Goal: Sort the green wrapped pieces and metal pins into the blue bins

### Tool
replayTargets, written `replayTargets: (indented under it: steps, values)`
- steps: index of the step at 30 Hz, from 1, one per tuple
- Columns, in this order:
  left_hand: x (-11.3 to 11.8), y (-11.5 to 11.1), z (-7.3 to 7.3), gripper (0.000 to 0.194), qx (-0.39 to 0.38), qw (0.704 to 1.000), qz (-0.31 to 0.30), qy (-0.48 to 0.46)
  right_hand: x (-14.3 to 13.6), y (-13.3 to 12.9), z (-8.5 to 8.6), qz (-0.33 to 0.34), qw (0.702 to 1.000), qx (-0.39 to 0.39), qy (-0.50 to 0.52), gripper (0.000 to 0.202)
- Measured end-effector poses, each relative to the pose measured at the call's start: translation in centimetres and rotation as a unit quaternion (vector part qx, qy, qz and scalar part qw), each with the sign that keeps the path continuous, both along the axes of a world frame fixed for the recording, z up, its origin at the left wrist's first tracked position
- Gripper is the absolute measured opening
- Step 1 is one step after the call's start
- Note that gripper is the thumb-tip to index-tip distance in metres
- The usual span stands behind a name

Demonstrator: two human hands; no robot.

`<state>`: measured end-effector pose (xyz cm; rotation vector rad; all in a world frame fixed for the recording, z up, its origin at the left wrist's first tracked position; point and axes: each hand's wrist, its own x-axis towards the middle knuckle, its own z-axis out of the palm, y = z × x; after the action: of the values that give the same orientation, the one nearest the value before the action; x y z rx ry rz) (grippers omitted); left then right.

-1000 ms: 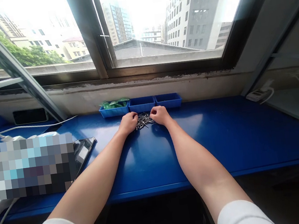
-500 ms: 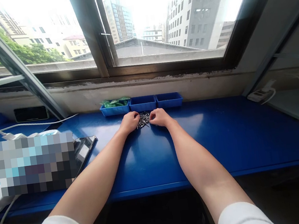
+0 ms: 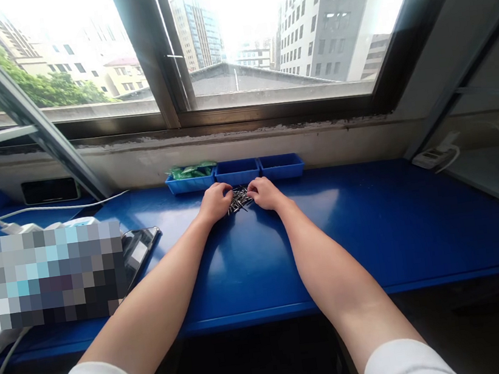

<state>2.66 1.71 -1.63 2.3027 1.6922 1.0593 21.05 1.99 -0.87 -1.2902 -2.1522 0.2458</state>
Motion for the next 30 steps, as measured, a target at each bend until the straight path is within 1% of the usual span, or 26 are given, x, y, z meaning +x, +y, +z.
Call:
replayTargets:
  steps: [2,3,5,7,10,12,15,18,24,27,30]
  values:
    - [0.2,-0.2,0.1,0.022,0.039,0.998,-0.038,-0.024,-0.3,-0.1,0.3,-0.006,0.999,0.024,0.031,0.009]
    - [0.3,-0.3,0.2,0.022,0.055,0.996,-0.063,-0.035,-0.4,-0.2,0.4,-0.001,0.998,0.024,0.050,0.009]
    - [0.5,-0.6,0.4,0.022,0.073,0.990,-0.112,-0.048,-0.7,-0.5,0.6,0.019,0.996,0.000,0.089,0.009]
    - [0.6,-0.7,0.5,0.021,0.078,0.986,-0.137,-0.048,-1.0,-0.7,0.6,0.040,0.991,-0.032,0.127,0.010]
    - [0.7,-0.9,0.6,0.020,0.078,0.988,-0.126,-0.044,-1.3,-0.6,0.3,0.055,0.977,-0.059,0.196,0.013]
    - [0.6,-0.9,0.6,0.020,0.079,0.988,-0.120,-0.048,-1.5,-0.3,0.0,0.059,0.963,-0.076,0.251,0.016]
    - [0.7,-0.9,0.6,0.017,0.076,0.986,-0.140,-0.049,-1.7,0.0,-0.2,0.051,0.946,-0.084,0.308,0.020]
    - [0.8,-0.8,0.6,0.017,0.077,0.986,-0.141,-0.038,-1.9,0.1,-0.2,0.040,0.939,-0.091,0.330,0.026]
    - [0.5,-0.5,0.5,0.022,0.060,0.995,-0.080,-0.004,-1.9,-0.3,0.2,0.044,0.921,-0.082,0.378,0.033]
    - [0.3,-0.4,0.4,0.024,0.044,0.997,-0.065,0.005,-1.5,-0.3,0.3,0.059,0.920,-0.074,0.380,0.029]
    - [0.3,-0.4,0.4,0.023,0.041,0.997,-0.067,0.011,-1.3,-0.2,0.0,0.054,0.926,-0.070,0.367,0.024]
